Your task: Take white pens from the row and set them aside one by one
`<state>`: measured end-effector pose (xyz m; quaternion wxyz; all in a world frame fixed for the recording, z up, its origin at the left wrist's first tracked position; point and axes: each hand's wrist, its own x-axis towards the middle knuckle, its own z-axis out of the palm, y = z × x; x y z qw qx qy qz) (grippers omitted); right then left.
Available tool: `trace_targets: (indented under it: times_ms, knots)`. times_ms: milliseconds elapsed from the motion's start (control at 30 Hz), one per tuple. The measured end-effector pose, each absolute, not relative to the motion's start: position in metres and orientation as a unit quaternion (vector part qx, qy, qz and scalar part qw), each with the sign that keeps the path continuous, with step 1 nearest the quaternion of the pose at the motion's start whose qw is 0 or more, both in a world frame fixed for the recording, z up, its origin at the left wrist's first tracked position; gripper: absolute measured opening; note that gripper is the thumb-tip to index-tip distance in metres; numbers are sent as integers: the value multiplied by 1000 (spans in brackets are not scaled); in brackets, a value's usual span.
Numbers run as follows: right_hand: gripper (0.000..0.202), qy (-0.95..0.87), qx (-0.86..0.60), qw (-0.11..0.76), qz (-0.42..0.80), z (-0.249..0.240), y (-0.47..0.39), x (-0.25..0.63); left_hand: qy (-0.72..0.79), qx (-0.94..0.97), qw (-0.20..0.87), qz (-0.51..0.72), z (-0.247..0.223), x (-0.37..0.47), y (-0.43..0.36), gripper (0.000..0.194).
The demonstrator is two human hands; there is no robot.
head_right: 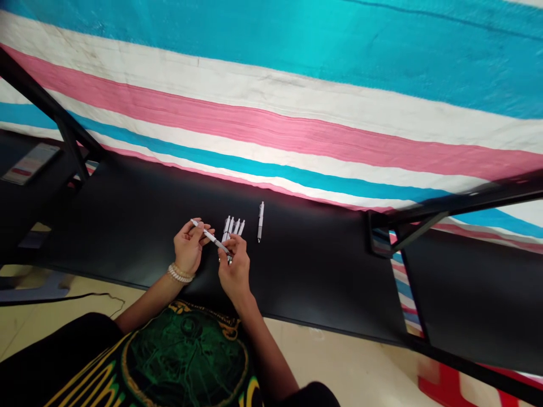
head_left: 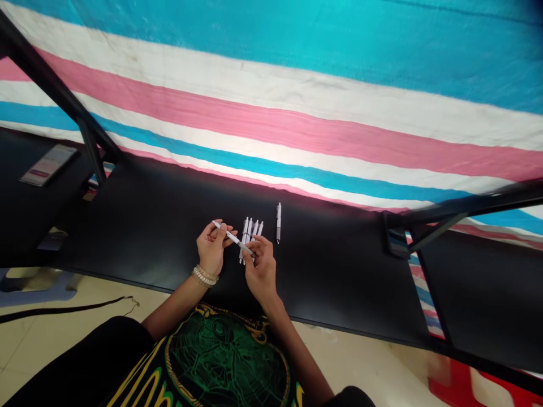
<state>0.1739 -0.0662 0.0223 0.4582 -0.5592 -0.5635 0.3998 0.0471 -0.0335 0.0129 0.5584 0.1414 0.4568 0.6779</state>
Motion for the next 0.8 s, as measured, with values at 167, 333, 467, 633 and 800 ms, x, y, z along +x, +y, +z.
trace_targets:
  times_ms: [167, 333, 467, 633, 800]
  knots:
    - [34, -554, -571, 465, 388, 25, -66, 174, 456, 141, 556, 680, 13, 46, -32, 47]
    - [31, -537, -579, 466, 400, 30, -67, 174, 454, 141, 553, 684, 15, 46, -31, 45]
    - [20, -544, -582, 457, 396, 33, -69, 176, 455, 141, 558, 679, 16, 46, -33, 44]
    - [21, -542, -589, 450, 397, 35, -71, 176, 457, 151, 564, 671, 17, 47, -35, 46]
    - [24, -533, -581, 447, 423, 34, -74, 176, 461, 161, 570, 661, 16, 48, -36, 47]
